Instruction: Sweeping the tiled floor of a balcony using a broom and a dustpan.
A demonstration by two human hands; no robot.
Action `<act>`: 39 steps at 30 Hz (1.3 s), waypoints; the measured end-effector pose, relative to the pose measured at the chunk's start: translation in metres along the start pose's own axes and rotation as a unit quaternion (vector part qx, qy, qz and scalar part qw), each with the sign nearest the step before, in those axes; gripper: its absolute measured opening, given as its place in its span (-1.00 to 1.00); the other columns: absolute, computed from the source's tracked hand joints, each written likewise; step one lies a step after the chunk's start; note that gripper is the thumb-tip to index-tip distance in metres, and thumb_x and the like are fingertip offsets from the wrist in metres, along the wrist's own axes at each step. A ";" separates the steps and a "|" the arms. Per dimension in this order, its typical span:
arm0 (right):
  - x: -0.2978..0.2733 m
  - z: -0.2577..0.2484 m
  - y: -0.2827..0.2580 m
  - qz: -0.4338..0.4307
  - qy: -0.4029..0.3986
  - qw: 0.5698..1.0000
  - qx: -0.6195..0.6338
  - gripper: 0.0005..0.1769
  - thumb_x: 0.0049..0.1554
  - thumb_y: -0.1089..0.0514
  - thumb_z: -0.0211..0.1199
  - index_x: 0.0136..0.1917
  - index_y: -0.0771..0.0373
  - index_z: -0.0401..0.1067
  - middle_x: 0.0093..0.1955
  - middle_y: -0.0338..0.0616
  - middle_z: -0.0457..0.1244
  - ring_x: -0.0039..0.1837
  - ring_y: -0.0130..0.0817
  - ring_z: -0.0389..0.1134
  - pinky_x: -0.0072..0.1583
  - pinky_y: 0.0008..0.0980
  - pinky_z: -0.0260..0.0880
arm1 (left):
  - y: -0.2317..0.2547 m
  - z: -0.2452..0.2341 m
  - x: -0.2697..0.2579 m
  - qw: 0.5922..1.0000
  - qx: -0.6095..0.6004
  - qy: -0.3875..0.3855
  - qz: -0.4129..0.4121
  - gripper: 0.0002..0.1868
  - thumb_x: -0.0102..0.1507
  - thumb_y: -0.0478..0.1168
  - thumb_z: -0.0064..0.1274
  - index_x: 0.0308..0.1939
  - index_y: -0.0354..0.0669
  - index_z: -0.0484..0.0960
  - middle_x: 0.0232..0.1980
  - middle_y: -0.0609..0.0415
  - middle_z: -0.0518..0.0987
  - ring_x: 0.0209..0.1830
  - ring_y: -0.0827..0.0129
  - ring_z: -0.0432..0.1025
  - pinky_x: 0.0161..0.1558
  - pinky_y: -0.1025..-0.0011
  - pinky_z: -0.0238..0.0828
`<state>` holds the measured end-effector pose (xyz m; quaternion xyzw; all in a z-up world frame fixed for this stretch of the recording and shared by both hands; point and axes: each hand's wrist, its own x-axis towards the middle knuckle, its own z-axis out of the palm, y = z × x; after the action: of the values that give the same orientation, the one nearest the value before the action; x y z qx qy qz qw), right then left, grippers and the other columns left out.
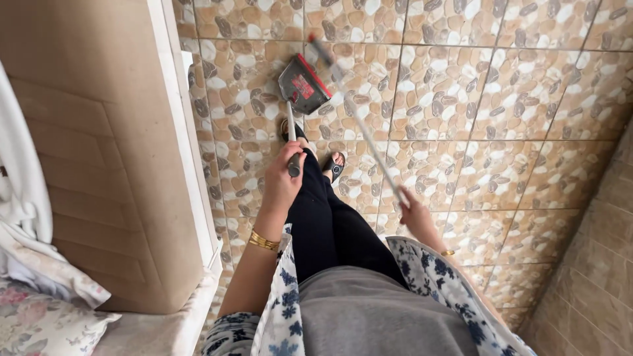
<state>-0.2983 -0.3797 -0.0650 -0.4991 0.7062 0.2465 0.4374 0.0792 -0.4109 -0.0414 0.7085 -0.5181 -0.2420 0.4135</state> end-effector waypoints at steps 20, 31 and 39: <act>0.092 -0.038 0.056 0.011 0.154 0.985 0.081 -0.39 0.24 0.14 0.18 0.55 -0.06 0.25 -0.12 0.26 0.36 -0.15 0.07 0.46 -0.11 -0.08 0.51 | 0.007 0.002 -0.005 0.999 -0.026 -0.003 -0.041 -0.91 0.34 -0.24 0.17 -0.12 -0.10 0.58 -0.02 -0.09 0.69 0.06 -0.01 0.56 0.01 0.15 0.57; -0.003 0.044 -0.028 -0.005 -0.025 0.997 0.068 -0.44 0.29 -0.03 0.01 0.53 -0.40 0.19 0.05 0.32 0.38 0.18 0.26 0.40 0.22 0.12 0.42 | 0.012 -0.004 0.008 0.999 -0.047 -0.007 -0.022 -0.94 0.35 -0.26 0.13 -0.12 -0.12 0.60 0.00 -0.09 0.69 0.09 -0.01 0.55 0.04 0.17 0.55; 0.025 -0.024 0.028 0.052 0.100 0.957 0.268 -0.60 0.33 -0.20 0.00 0.40 -0.36 0.38 -0.39 -0.02 0.40 -0.41 -0.13 0.33 -0.28 -0.23 0.40 | 0.026 0.011 0.071 0.997 -0.047 -0.054 0.034 -0.92 0.32 -0.31 0.16 -0.12 -0.17 0.60 0.01 -0.08 0.70 0.04 0.00 0.57 0.00 0.21 0.58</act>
<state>-0.3361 -0.3994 -0.0770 -0.3484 0.8113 0.0196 0.4690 0.0815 -0.4844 -0.0191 0.6560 -0.5515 -0.2896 0.4263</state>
